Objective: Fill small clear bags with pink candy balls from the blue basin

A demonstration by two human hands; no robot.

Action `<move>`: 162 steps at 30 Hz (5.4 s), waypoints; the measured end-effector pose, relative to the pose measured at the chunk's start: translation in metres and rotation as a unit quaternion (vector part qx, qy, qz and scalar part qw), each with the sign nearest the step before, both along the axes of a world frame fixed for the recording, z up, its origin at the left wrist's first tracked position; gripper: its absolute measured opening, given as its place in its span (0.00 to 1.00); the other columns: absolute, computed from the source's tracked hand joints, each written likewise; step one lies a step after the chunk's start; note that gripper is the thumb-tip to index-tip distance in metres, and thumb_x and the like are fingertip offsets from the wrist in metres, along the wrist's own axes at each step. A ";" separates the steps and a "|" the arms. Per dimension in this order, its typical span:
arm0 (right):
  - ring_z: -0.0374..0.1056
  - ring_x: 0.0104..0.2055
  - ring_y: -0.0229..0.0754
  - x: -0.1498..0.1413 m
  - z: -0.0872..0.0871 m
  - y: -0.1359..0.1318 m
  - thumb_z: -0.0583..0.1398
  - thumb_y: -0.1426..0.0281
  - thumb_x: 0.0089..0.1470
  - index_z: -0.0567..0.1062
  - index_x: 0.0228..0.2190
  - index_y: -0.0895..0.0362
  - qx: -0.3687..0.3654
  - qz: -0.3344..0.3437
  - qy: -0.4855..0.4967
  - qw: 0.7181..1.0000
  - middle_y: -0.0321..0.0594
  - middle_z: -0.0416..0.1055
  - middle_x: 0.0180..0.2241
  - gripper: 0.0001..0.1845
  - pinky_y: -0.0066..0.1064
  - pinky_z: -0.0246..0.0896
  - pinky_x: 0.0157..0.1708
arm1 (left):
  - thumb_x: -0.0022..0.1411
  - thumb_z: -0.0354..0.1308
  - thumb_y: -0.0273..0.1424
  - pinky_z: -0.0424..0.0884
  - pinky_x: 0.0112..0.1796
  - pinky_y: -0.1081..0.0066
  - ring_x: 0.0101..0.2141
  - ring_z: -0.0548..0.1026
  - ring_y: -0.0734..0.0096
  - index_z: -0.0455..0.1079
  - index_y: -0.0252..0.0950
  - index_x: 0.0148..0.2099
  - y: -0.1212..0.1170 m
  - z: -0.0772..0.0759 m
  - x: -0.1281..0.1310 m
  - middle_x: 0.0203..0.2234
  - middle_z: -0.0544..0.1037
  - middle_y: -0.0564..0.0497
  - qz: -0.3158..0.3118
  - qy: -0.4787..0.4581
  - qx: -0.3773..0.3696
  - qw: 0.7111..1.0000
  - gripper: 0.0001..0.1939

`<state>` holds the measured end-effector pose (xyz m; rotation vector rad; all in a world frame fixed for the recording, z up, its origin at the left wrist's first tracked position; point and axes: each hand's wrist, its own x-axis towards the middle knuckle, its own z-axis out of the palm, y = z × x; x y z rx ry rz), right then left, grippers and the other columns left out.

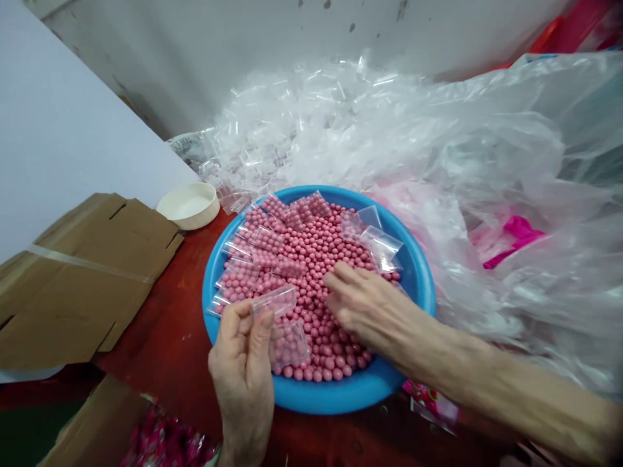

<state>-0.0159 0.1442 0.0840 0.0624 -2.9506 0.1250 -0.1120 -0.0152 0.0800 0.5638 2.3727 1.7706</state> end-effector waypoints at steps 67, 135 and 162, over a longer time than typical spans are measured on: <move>0.72 0.30 0.39 -0.018 -0.001 0.004 0.68 0.73 0.40 0.77 0.27 0.58 -0.732 -0.104 -0.041 0.672 0.34 0.75 0.25 0.08 0.30 0.68 0.33 | 0.56 0.60 0.39 0.71 0.21 0.83 0.18 0.73 0.79 0.68 0.36 0.37 -0.003 -0.001 0.001 0.20 0.76 0.56 0.081 -0.006 0.058 0.995 0.12; 0.56 0.25 0.31 -0.011 -0.004 -0.002 0.63 0.78 0.46 0.66 0.22 0.60 -0.479 -0.073 -0.059 0.873 0.29 0.62 0.22 0.10 0.25 0.48 0.24 | 0.51 0.64 0.38 0.71 0.20 0.84 0.19 0.74 0.78 0.72 0.36 0.35 -0.001 0.001 0.001 0.20 0.77 0.57 0.110 0.001 0.065 0.992 0.12; 0.66 0.36 0.38 -0.010 -0.002 0.004 0.65 0.75 0.48 0.75 0.33 0.57 -0.557 -0.090 0.062 0.823 0.34 0.71 0.33 0.08 0.29 0.59 0.35 | 0.52 0.63 0.37 0.68 0.18 0.84 0.15 0.71 0.80 0.71 0.35 0.36 0.000 0.001 0.001 0.17 0.75 0.57 0.093 0.005 0.065 0.994 0.12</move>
